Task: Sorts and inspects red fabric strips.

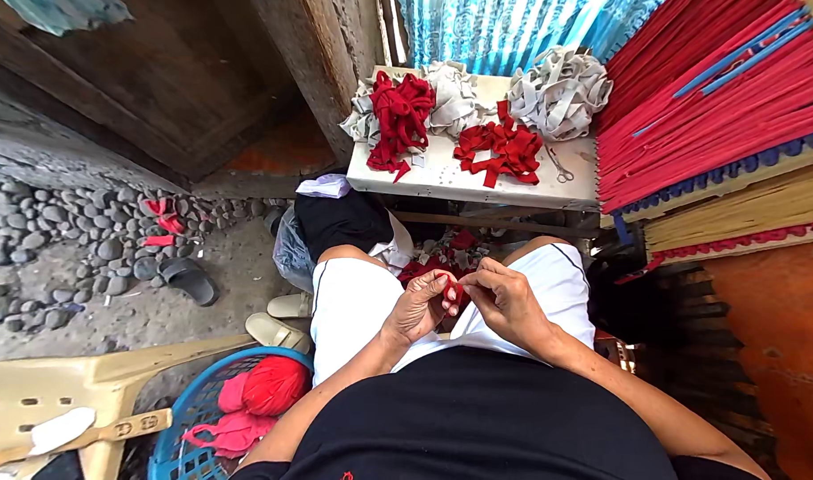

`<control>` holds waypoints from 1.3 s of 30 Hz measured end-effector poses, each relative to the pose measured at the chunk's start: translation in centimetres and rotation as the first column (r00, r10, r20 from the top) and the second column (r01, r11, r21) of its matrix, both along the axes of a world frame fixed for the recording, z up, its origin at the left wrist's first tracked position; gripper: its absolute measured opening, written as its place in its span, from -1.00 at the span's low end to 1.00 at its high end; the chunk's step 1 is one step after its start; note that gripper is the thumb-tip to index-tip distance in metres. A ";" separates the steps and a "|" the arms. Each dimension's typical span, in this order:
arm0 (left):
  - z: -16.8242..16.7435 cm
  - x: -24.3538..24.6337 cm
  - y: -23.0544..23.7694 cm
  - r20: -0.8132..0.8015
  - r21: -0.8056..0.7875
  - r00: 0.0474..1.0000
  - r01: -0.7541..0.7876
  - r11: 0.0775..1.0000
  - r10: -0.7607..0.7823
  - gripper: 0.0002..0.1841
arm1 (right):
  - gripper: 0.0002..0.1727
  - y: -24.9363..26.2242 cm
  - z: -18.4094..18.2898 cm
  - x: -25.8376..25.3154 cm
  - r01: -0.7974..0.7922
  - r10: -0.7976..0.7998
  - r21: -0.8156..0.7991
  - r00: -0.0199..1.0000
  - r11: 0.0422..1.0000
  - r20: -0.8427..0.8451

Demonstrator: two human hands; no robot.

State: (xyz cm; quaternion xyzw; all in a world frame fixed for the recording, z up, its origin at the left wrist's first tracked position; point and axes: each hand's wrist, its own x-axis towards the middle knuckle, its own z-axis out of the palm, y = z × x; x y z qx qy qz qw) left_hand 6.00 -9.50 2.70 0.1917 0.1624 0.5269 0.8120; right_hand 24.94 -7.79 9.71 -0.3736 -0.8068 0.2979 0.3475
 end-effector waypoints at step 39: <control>0.2 1.4 0.0 -0.502 -0.079 0.848 -0.241 0.967 0.170 -0.87 | -0.89 0.8 -4.3 -1.4 0.086 -0.109 -0.199 0.988 0.976 -0.106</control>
